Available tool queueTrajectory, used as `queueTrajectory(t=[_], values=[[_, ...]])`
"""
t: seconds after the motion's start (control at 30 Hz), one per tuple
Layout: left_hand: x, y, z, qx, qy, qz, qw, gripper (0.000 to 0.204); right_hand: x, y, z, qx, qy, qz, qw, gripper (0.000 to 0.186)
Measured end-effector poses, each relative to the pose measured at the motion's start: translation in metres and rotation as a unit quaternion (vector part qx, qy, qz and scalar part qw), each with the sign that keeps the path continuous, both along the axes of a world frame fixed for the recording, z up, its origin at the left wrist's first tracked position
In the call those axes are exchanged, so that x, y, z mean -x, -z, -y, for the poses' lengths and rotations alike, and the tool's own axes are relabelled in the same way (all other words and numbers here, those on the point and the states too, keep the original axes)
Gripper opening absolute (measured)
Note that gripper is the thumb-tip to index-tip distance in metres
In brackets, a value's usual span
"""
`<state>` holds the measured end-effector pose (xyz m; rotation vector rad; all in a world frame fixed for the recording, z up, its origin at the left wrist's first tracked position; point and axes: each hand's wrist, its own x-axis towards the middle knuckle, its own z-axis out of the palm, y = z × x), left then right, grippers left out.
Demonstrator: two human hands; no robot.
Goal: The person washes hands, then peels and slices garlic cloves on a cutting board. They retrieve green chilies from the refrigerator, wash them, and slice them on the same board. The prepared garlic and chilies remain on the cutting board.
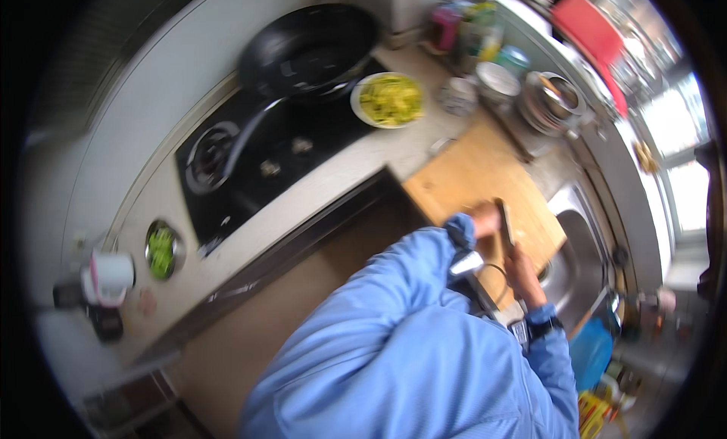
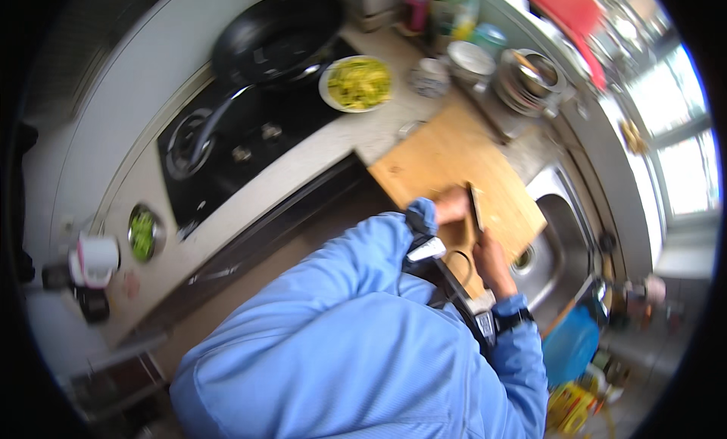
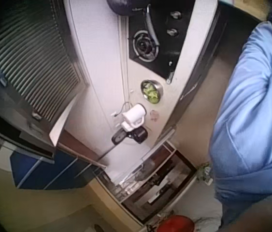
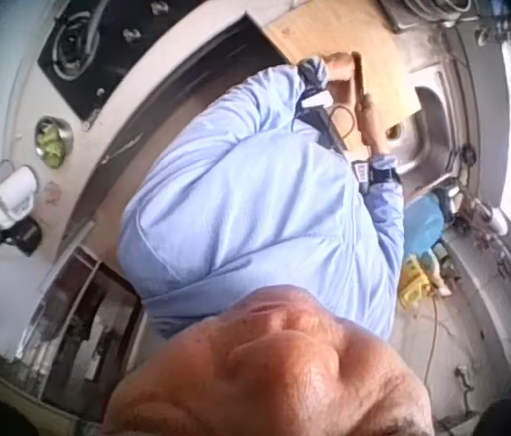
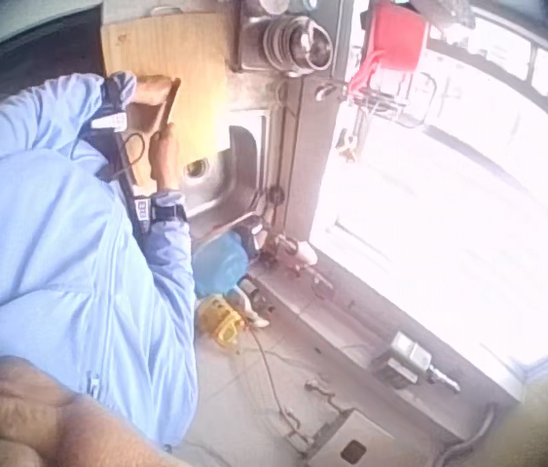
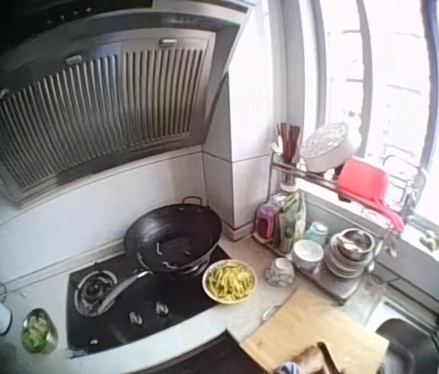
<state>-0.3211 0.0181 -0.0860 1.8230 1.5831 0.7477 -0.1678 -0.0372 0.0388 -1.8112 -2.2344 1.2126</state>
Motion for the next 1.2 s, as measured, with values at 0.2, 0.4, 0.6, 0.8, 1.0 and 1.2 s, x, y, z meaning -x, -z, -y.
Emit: queueTrajectory(t=[0.2,0.4,0.6,0.8,1.0,1.2], values=[[0.018,-0.061,0.014,0.304,-0.059,0.101,0.945,0.039,0.017,-0.047,0.000,0.080,0.007,0.021,0.997,0.013],[0.016,-0.083,0.018,0.326,-0.089,0.195,0.921,0.040,0.020,-0.046,0.006,0.044,-0.002,0.052,0.998,0.015],[0.011,-0.063,0.012,0.288,-0.037,-0.009,0.957,0.024,0.011,-0.062,0.004,0.100,0.008,0.001,0.995,0.008],[0.006,-0.029,0.013,0.101,-0.059,-0.043,0.992,0.035,0.008,-0.072,0.002,0.118,0.012,0.004,0.993,0.008],[0.016,-0.040,0.018,0.311,-0.101,0.139,0.935,0.037,-0.002,-0.070,-0.002,0.057,0.042,-0.008,0.997,0.013],[0.008,-0.037,0.015,0.200,-0.068,0.034,0.977,0.040,-0.005,-0.051,-0.001,0.026,-0.026,0.010,0.999,0.015]])
